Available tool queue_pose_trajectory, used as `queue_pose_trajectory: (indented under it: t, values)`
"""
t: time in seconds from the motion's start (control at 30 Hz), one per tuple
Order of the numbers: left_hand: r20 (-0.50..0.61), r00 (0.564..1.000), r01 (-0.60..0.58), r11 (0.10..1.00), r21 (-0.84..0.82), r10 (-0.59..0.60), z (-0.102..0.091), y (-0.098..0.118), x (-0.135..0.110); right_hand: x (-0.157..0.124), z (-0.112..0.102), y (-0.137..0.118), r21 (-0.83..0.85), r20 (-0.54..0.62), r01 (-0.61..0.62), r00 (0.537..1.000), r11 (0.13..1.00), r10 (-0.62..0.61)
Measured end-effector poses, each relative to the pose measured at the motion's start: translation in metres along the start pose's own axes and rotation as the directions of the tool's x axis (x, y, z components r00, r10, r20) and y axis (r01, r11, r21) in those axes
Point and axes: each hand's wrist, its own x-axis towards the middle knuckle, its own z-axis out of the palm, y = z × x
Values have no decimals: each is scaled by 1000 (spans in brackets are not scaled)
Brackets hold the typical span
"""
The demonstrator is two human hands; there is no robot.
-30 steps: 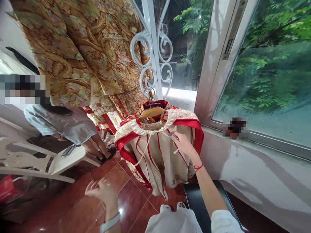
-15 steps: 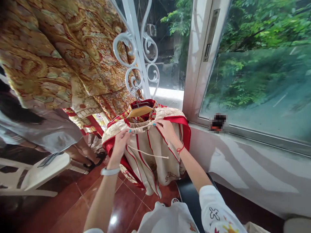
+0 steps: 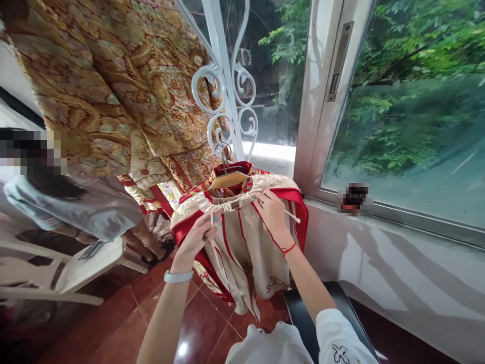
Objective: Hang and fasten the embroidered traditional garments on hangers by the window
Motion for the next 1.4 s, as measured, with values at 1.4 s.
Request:
queue_pose_trajectory:
  t: [1.4]
  values:
    - [-80,916,-231,682,694,392,-6,21,10,20,-20,-10,183,130,-33,991,983,10]
